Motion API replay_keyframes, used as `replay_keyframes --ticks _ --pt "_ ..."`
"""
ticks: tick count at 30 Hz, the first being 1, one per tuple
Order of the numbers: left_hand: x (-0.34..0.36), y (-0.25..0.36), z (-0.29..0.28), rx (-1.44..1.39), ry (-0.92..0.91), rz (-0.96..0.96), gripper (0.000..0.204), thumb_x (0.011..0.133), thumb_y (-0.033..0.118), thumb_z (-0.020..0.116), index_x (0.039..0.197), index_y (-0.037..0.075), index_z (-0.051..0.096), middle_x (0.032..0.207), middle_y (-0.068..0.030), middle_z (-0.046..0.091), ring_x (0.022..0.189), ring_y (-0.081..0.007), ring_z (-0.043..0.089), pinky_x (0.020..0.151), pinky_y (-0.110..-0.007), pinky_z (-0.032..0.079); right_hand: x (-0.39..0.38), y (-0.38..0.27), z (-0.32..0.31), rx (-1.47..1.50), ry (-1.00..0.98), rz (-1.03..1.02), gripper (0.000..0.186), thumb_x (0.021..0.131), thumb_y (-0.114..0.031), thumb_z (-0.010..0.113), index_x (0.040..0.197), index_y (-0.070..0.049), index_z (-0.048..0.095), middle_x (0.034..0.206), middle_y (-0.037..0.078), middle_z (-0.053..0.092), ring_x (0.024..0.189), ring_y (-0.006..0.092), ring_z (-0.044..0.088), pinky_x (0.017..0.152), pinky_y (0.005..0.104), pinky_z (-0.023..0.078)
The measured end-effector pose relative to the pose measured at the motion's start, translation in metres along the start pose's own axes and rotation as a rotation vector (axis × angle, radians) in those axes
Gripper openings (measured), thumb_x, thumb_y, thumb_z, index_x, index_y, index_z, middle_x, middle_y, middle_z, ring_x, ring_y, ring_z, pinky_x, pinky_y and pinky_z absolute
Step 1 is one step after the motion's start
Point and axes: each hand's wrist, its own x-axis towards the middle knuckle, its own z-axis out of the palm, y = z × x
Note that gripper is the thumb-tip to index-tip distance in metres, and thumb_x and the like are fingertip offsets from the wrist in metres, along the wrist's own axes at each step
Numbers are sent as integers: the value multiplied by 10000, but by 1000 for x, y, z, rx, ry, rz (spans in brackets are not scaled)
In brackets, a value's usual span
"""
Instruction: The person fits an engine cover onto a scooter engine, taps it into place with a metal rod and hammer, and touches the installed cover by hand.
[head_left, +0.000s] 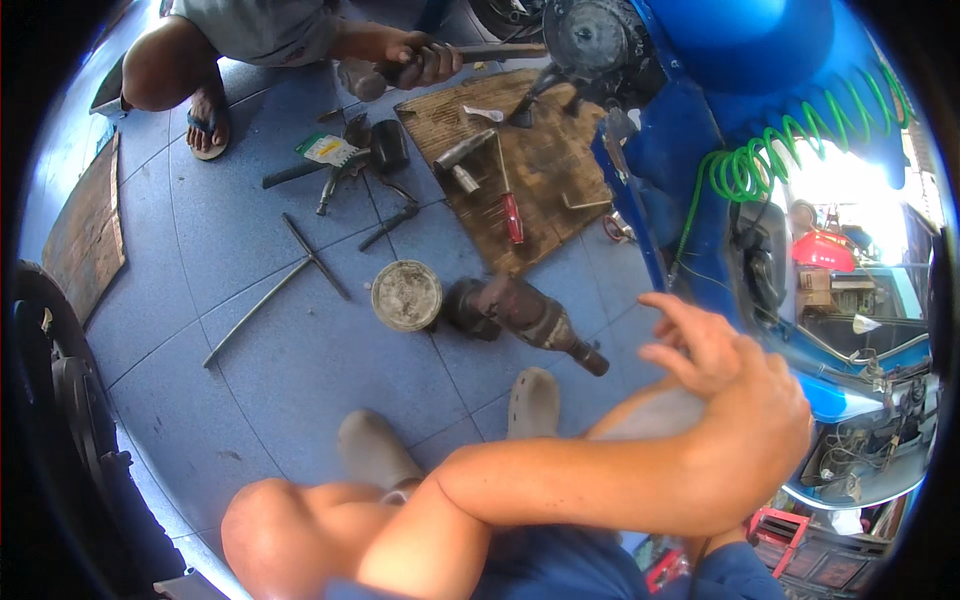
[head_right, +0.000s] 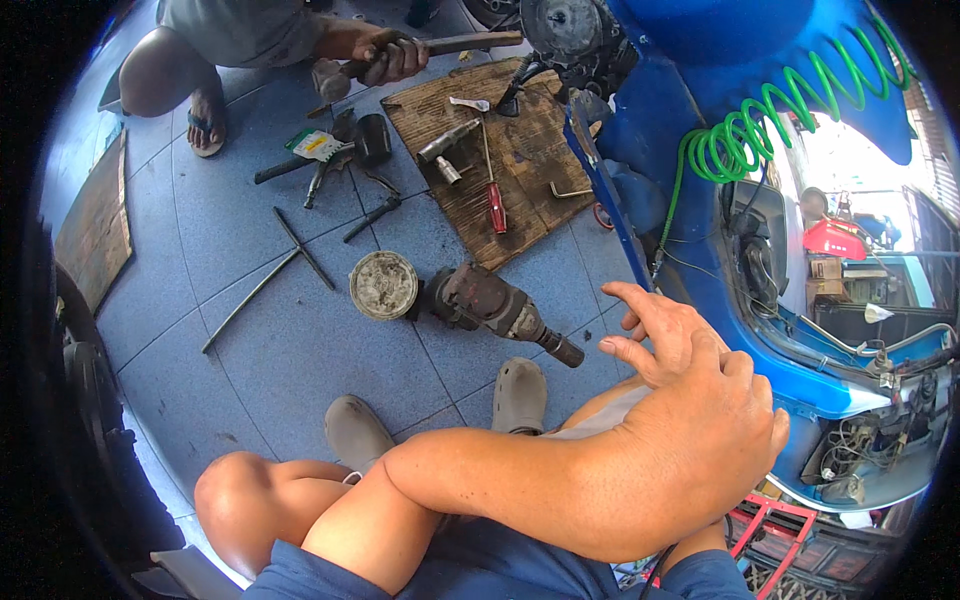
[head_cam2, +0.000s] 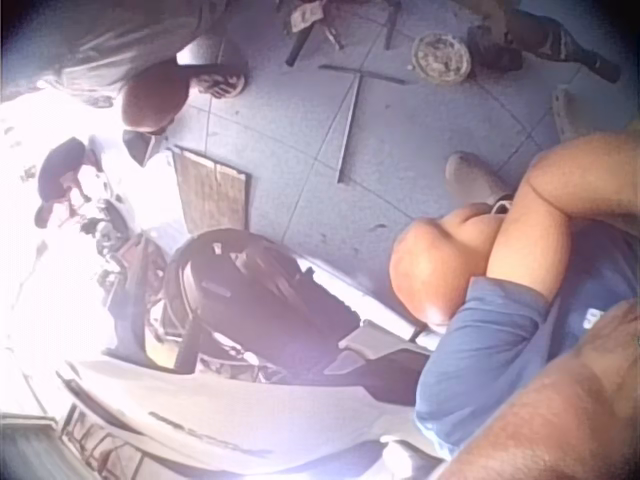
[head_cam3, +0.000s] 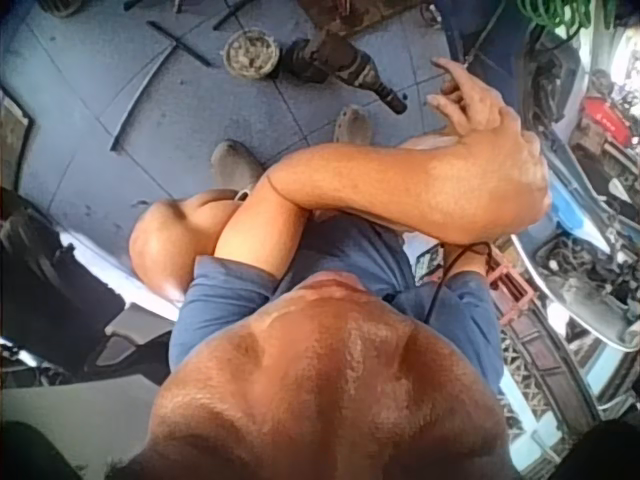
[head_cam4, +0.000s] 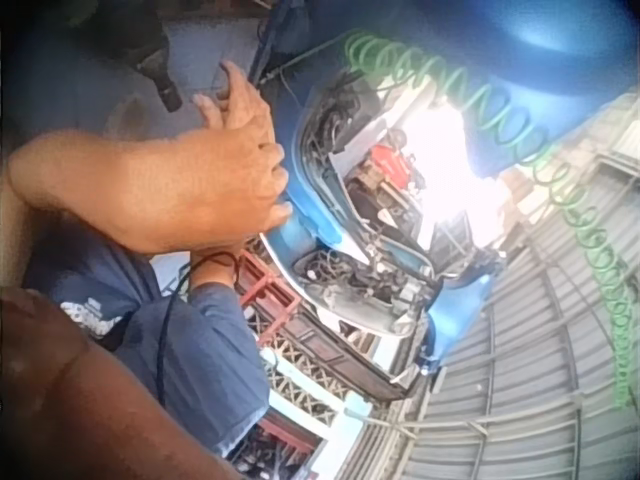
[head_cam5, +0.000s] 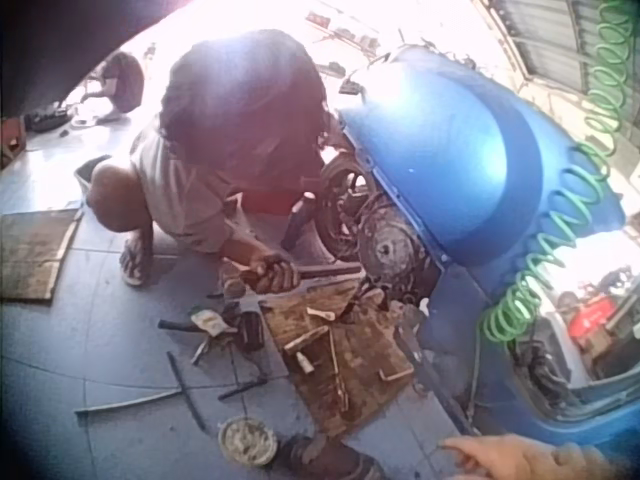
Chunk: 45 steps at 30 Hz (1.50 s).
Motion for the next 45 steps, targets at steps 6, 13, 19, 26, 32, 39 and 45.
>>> replay_keyframes --ticks 6,13,19,26,32,39,45 --pt "2 4 2 36 42 -16 143 834 198 677 927 114 745 941 -62 689 924 -263 619 769 -444 467 -3 5 -5 10 15 48 622 824 -285 821 1388 -192 577 986 47 666 866 204 654 904 376 533" --pt "-3 -12 -7 -20 13 117 190 848 213 677 994 102 724 947 -70 689 897 -248 622 753 -432 467 -3 4 1 14 36 29 617 817 -288 824 1378 -196 585 982 36 669 865 203 653 896 360 530" --pt "-1 -4 -4 10 10 65 169 841 201 684 968 99 731 944 -66 690 893 -247 620 760 -434 472 -5 3 2 39 46 81 590 816 -301 821 1356 -208 601 963 17 664 880 177 642 923 350 519" --pt "-2 -9 -8 -1 20 82 162 834 190 686 958 97 735 933 -65 690 891 -243 620 763 -433 473 -3 -2 -5 -10 0 79 602 840 -307 803 1385 -205 571 976 20 667 889 180 644 925 354 519" --pt "-1 -4 -7 -4 3 58 171 836 171 675 966 91 750 942 -80 697 911 -273 626 773 -468 492 -3 -2 -6 20 -29 76 600 853 -308 794 1392 -187 562 988 44 668 887 195 652 910 370 525" --pt "3 13 -1 143 -29 -106 210 843 151 652 1001 66 761 1007 -138 709 947 -354 629 775 -545 509 -5 8 -4 21 -24 25 601 881 -273 785 1421 -171 542 1035 103 684 924 251 677 893 399 543" --pt "-9 -8 -24 -7 34 119 263 839 274 668 969 59 748 922 -185 679 913 -387 623 799 -613 519 -3 5 -9 42 -82 17 609 902 -246 774 1445 -145 519 1078 144 693 945 281 688 873 424 554"
